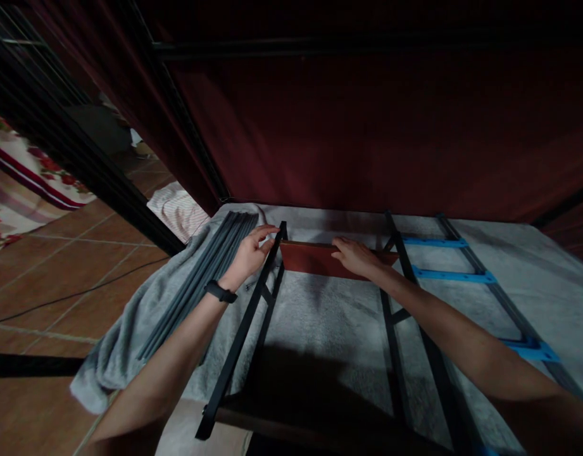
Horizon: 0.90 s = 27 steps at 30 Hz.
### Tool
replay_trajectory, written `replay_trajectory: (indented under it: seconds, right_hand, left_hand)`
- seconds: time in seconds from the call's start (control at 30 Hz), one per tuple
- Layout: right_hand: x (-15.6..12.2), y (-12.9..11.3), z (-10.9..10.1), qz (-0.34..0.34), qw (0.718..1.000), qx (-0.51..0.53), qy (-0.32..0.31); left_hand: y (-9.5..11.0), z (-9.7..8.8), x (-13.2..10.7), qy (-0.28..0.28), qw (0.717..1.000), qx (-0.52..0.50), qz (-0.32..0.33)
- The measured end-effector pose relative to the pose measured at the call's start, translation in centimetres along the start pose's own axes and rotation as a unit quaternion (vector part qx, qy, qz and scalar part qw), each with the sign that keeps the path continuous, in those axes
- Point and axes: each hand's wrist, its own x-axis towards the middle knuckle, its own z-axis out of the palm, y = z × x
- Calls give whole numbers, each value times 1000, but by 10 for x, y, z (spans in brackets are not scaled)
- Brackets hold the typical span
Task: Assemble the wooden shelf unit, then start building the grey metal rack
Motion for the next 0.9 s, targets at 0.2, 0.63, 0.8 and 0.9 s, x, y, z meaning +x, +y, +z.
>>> replay_trajectory:
  seconds: [0.2,0.63,0.8,0.9]
  right_hand:
    - [-1,2,3,-3,1000,-7,6]
    - [-2,3,3,-7,1000,-1,11]
    - [-9,-5,-3,-12,1000,-4,11]
    - [-11,-6,-8,6,1000,-11,0]
  left_hand:
    - [-56,-29,-43,-26,985,93,-143]
    - [-88,-20,-111,-15,965,198,-173]
    - [-68,-42,-81,48,962,131,-235]
    - [-34,-46,-43,93,972,-69,-206]
